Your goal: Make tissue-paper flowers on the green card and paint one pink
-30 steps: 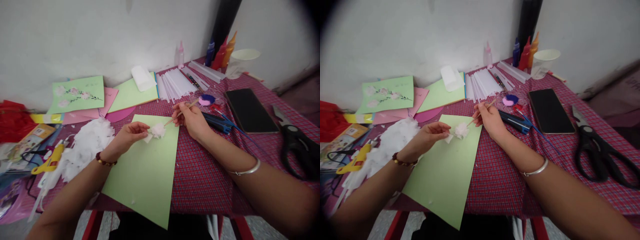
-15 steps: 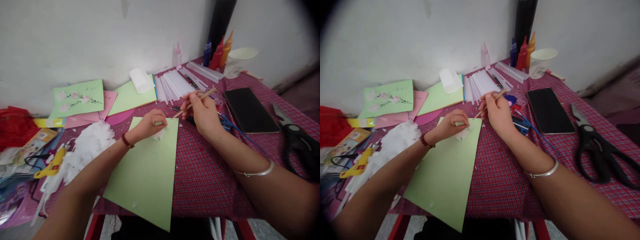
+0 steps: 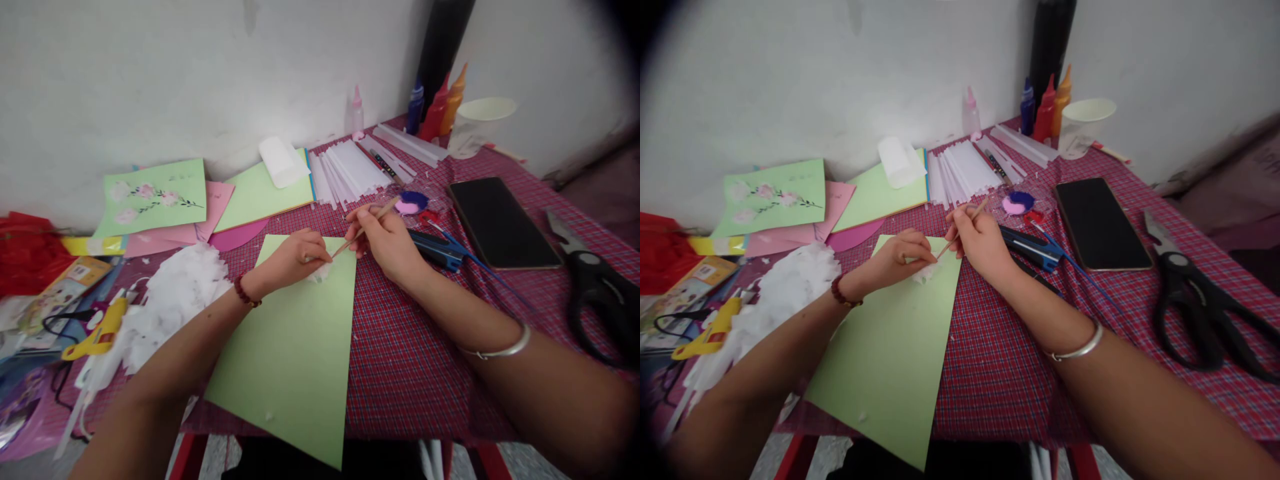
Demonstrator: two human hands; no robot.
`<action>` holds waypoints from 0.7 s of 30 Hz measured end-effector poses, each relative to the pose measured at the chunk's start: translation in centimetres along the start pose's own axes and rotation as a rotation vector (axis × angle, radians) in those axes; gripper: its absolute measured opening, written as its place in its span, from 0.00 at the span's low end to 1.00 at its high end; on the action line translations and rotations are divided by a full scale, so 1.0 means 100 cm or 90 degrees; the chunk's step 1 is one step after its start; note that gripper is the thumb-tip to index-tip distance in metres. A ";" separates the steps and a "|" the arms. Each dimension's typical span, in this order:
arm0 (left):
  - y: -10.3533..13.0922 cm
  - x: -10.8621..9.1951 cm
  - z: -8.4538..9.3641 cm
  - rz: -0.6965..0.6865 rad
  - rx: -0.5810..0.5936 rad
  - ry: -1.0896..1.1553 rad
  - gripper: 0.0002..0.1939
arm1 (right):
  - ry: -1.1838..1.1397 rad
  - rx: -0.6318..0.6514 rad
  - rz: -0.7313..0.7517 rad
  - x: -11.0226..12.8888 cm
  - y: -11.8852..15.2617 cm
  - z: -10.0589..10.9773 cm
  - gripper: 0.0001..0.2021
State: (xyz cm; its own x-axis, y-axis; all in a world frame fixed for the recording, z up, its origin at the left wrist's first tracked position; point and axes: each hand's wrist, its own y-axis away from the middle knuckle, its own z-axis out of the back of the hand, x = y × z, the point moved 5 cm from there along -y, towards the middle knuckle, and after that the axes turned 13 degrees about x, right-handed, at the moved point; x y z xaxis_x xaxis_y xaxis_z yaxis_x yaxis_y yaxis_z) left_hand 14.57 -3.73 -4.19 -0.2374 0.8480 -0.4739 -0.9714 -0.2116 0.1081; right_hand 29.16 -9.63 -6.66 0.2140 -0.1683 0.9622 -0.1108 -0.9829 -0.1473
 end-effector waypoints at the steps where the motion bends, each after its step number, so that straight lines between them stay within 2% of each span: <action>1: 0.000 -0.001 0.000 -0.002 0.006 0.002 0.09 | 0.005 0.005 -0.005 -0.002 0.000 -0.001 0.15; 3: 0.003 -0.002 0.003 -0.004 -0.002 0.022 0.08 | 0.015 0.013 -0.012 -0.005 -0.001 -0.002 0.15; 6: 0.020 0.000 0.011 0.033 -0.086 0.090 0.10 | 0.014 0.012 -0.020 -0.009 -0.001 -0.002 0.13; 9: 0.046 0.008 0.008 0.114 -0.160 0.144 0.21 | -0.017 -0.003 -0.043 -0.013 -0.002 -0.001 0.12; 12: 0.068 0.012 -0.010 0.176 -0.155 0.104 0.33 | -0.064 -0.017 -0.081 -0.017 -0.002 -0.001 0.11; 14: 0.075 0.012 -0.023 0.205 -0.137 0.054 0.37 | -0.085 -0.020 -0.101 -0.019 -0.001 -0.002 0.10; 17: 0.076 0.011 -0.037 0.230 -0.124 0.007 0.38 | -0.099 -0.015 -0.122 -0.021 0.001 -0.005 0.10; 21: 0.071 0.010 -0.039 0.236 -0.120 -0.008 0.38 | -0.108 -0.012 -0.136 -0.022 0.003 -0.008 0.10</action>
State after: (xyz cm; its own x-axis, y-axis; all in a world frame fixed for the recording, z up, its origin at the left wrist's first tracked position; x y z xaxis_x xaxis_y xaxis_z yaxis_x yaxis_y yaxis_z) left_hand 7.43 -6.30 -7.32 -0.5720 0.7035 -0.4218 -0.8017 -0.5882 0.1062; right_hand 27.84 -9.54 -8.61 0.3933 0.0302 0.9189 -0.0642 -0.9961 0.0602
